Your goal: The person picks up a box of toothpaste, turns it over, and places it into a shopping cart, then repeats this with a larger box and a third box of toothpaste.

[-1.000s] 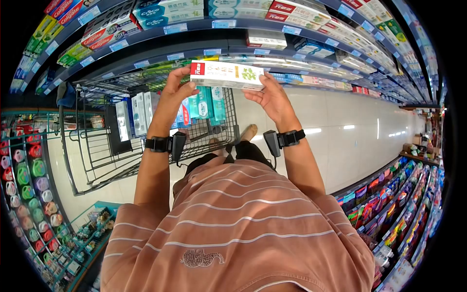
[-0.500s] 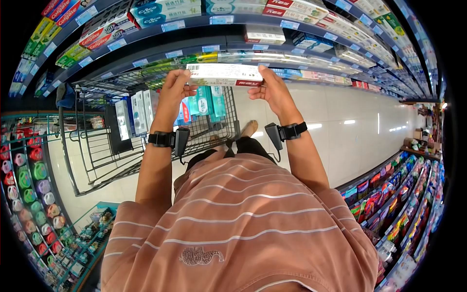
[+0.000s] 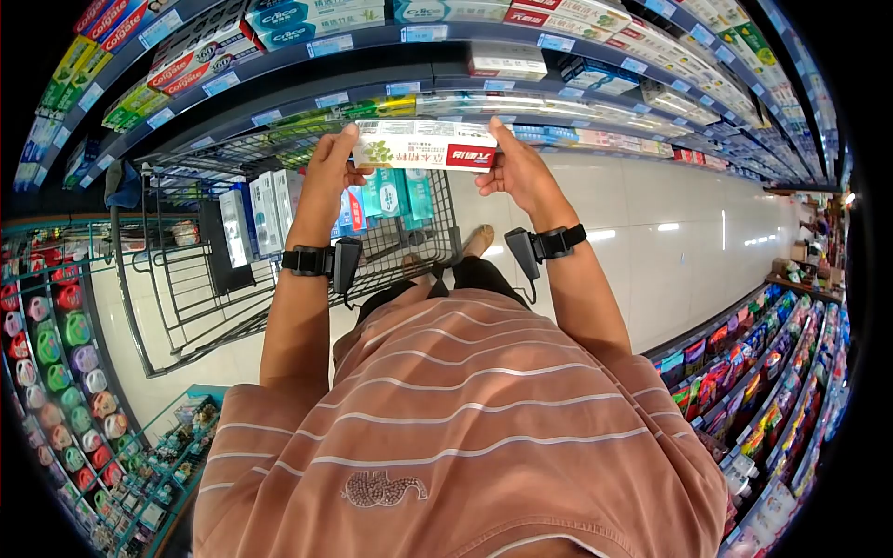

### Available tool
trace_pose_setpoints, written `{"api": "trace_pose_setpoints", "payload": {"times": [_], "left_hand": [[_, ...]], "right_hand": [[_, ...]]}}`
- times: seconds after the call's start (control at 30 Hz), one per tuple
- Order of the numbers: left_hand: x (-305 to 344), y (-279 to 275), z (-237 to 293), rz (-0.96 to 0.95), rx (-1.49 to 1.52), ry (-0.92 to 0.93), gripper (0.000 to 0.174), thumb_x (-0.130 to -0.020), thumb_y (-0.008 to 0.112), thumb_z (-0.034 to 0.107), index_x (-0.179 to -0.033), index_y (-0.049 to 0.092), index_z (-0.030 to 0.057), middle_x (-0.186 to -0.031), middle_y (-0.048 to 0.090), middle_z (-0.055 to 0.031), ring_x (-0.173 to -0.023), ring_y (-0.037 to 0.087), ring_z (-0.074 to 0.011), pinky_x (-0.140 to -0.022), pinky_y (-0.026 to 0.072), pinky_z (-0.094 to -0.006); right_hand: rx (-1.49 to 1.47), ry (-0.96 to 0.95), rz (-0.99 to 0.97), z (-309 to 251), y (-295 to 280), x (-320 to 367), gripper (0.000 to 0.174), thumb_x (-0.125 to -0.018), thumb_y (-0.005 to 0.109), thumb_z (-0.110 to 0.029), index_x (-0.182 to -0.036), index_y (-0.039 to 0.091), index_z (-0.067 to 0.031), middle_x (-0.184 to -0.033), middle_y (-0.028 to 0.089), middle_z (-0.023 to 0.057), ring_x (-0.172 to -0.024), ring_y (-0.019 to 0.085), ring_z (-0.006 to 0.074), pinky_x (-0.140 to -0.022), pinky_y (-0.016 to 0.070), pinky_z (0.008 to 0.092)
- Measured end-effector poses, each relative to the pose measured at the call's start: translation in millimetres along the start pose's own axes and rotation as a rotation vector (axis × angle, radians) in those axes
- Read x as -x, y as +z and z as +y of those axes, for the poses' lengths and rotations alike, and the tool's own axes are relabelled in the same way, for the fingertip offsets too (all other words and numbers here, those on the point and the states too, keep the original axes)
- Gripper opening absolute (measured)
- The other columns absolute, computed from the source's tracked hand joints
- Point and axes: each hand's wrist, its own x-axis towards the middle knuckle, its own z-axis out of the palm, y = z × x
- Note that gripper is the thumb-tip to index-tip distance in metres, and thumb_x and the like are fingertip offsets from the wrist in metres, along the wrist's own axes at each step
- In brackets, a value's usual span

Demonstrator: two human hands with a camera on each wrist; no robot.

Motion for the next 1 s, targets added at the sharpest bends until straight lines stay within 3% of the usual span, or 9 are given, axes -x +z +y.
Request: {"api": "trace_pose_setpoints", "payload": {"times": [0.13, 0.33, 0.43, 0.47, 0.6, 0.7, 0.73, 0.87, 1.0], "left_hand": [[-3.3, -1.0, -1.4, 0.009, 0.094, 0.069, 0.041, -0.098, 0.063, 0.043, -0.113, 0.060, 0.0043, -0.097, 0.066, -0.0073, -0.083, 0.064, -0.0134, -0.071, 0.0502, -0.0268], [-0.7, 31.4, 2.9, -0.125, 0.180, 0.222, 0.042, -0.102, 0.060, 0.028, -0.133, 0.054, 0.0015, -0.122, 0.065, -0.0110, -0.112, 0.063, -0.0196, -0.098, 0.0495, -0.0363], [5.0, 55.6, -8.4, -0.187, 0.108, 0.216, 0.046, -0.101, 0.061, 0.026, -0.139, 0.051, 0.0025, -0.126, 0.063, -0.0111, -0.118, 0.060, -0.0207, -0.103, 0.0479, -0.0392], [6.8, 61.1, -8.3, -0.208, 0.164, 0.168, 0.053, -0.100, 0.063, 0.025, -0.145, 0.047, 0.0031, -0.128, 0.062, -0.0119, -0.122, 0.057, -0.0197, -0.103, 0.0465, -0.0372], [-3.0, 49.8, 8.9, -0.327, -0.179, 0.210, 0.064, -0.094, 0.069, 0.026, -0.147, 0.044, 0.0002, -0.124, 0.065, -0.0151, -0.111, 0.062, -0.0198, -0.097, 0.0479, -0.0331], [-7.5, 40.8, 13.6, -0.440, -0.454, 0.064, 0.066, -0.093, 0.071, 0.030, -0.148, 0.045, 0.0042, -0.121, 0.067, -0.0137, -0.103, 0.065, -0.0173, -0.090, 0.0508, -0.0310], [-12.7, 40.6, 2.7, -0.424, -0.472, 0.117, 0.068, -0.092, 0.071, 0.035, -0.148, 0.047, 0.0061, -0.115, 0.069, -0.0132, -0.096, 0.067, -0.0163, -0.084, 0.0525, -0.0305], [-9.0, 53.8, 11.3, -0.450, -0.668, 0.194, 0.064, -0.092, 0.071, 0.037, -0.145, 0.052, 0.0070, -0.115, 0.069, -0.0126, -0.095, 0.066, -0.0160, -0.082, 0.0520, -0.0293], [-18.8, 51.8, 0.6, -0.462, -0.551, 0.175, 0.056, -0.098, 0.064, 0.036, -0.143, 0.054, 0.0050, -0.121, 0.067, -0.0119, -0.099, 0.066, -0.0156, -0.083, 0.0526, -0.0284]], "right_hand": [[-0.117, 0.055, -0.137, 10.3, -4.2, -10.5, 0.059, -0.100, 0.052, -0.056, -0.120, 0.056, -0.0004, -0.089, 0.067, 0.0136, -0.065, 0.066, 0.0189, -0.057, 0.0586, 0.0329], [-0.497, 0.065, -0.440, 32.7, 3.9, -22.9, 0.050, -0.104, 0.048, -0.050, -0.122, 0.056, -0.0034, -0.094, 0.072, 0.0140, -0.075, 0.072, 0.0234, -0.065, 0.0619, 0.0385], [-0.569, 0.087, -0.499, 38.5, 16.8, -24.1, 0.053, -0.104, 0.048, -0.050, -0.125, 0.055, -0.0021, -0.094, 0.071, 0.0152, -0.080, 0.073, 0.0263, -0.069, 0.0622, 0.0405], [-0.484, 0.149, -0.535, 37.2, 20.4, -19.4, 0.053, -0.103, 0.052, -0.046, -0.129, 0.054, -0.0010, -0.101, 0.070, 0.0164, -0.086, 0.073, 0.0281, -0.071, 0.0618, 0.0407], [0.124, 0.032, -0.260, 22.3, 12.8, -14.1, 0.052, -0.100, 0.060, -0.040, -0.132, 0.051, -0.0005, -0.120, 0.060, 0.0136, -0.084, 0.072, 0.0238, -0.073, 0.0601, 0.0348], [-0.106, -0.131, -0.214, 5.8, 5.6, -10.9, 0.057, -0.099, 0.061, -0.043, -0.134, 0.049, 0.0000, -0.118, 0.061, 0.0130, -0.080, 0.070, 0.0211, -0.069, 0.0597, 0.0330], [-0.106, -0.185, -0.191, 5.3, 4.1, -16.2, 0.063, -0.097, 0.064, -0.046, -0.135, 0.047, 0.0003, -0.113, 0.063, 0.0133, -0.078, 0.069, 0.0186, -0.063, 0.0588, 0.0308], [-0.059, -0.143, -0.110, 1.2, 4.7, -18.6, 0.067, -0.094, 0.067, -0.049, -0.136, 0.047, 0.0003, -0.106, 0.065, 0.0138, -0.078, 0.069, 0.0167, -0.061, 0.0584, 0.0281], [-0.115, -0.149, -0.053, 16.6, -9.5, -30.2, 0.061, -0.094, 0.067, -0.050, -0.129, 0.052, -0.0017, -0.098, 0.068, 0.0121, -0.079, 0.069, 0.0171, -0.062, 0.0590, 0.0294]]}}
